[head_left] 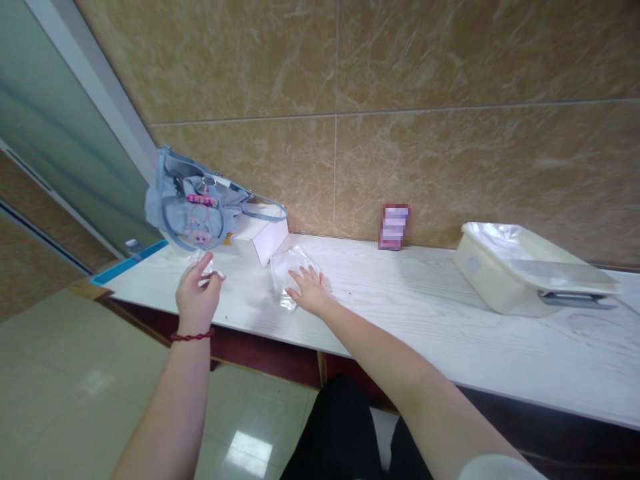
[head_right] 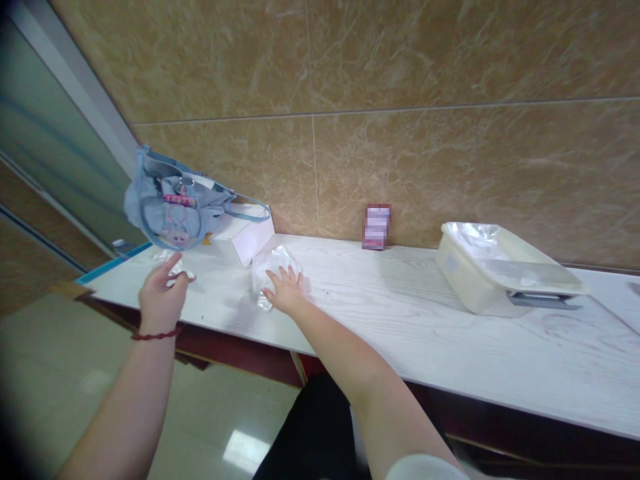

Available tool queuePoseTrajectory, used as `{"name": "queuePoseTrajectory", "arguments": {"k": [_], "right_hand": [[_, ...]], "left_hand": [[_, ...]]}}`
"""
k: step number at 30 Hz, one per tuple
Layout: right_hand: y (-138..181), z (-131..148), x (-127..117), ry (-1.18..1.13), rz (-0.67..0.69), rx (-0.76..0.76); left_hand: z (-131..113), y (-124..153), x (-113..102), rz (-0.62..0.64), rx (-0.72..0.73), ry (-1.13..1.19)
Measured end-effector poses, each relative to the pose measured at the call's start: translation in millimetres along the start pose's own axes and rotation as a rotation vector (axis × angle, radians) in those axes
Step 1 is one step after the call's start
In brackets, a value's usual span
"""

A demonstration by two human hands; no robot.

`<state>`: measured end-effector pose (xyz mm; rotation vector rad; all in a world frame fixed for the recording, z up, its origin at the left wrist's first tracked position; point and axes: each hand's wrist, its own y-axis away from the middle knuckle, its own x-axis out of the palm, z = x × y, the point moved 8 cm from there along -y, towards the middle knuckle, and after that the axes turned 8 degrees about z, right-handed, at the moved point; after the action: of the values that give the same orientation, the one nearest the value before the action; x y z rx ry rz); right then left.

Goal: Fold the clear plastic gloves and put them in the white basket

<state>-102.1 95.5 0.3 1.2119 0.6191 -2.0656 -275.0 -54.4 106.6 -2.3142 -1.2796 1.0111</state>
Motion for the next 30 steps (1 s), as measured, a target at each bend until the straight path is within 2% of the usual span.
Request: {"name": "queuePoseTrajectory", "arguments": {"k": [1,3,5,7,10,14,18,22,25,30], "right_hand": [[3.5,6.4,-10.3,-0.038,-0.059,-0.038],[14.0,20.4,-34.4,-0.111,-0.168,-0.147],[28.6,32.8,-60.8,-0.169,-0.237,-0.284],[46.0,40.0,-86.1,-0.198,-0.25,-0.409],[72.7,37.1,-118.7,-0.193,-0.207,-0.494],[103.9,18.1,-148.7,-0.249,-0.099,-0.478],[127.1,-2.5,-168.1,-0.344,-0.004,-0.438],[142.7,-20.2,-184.1,-0.366,0.019,-0.404],[150.2,-34.3,-192.7,-0.403,0.023,-0.353],[154.8,-75.6,-201.1,-0.442,0.006,-0.111]], "left_hand": [[-18.9,-1.9,2.5,0.083,0.077,-0.014],[-54.3,1.0,18.2,0.329,0.199,-0.001],[-83.1,13.2,41.0,0.616,0.246,0.055],[-107.4,29.9,61.5,0.852,0.262,0.116],[-140.1,51.9,83.5,1.089,0.294,0.236],[-174.5,70.3,104.1,1.31,0.287,0.401],[-200.8,81.2,123.4,1.455,0.226,0.553],[-225.7,90.5,139.5,1.547,0.177,0.769],[-235.3,91.2,150.1,1.54,0.111,0.885],[-227.5,76.3,174.7,1.422,0.018,0.881]]}}
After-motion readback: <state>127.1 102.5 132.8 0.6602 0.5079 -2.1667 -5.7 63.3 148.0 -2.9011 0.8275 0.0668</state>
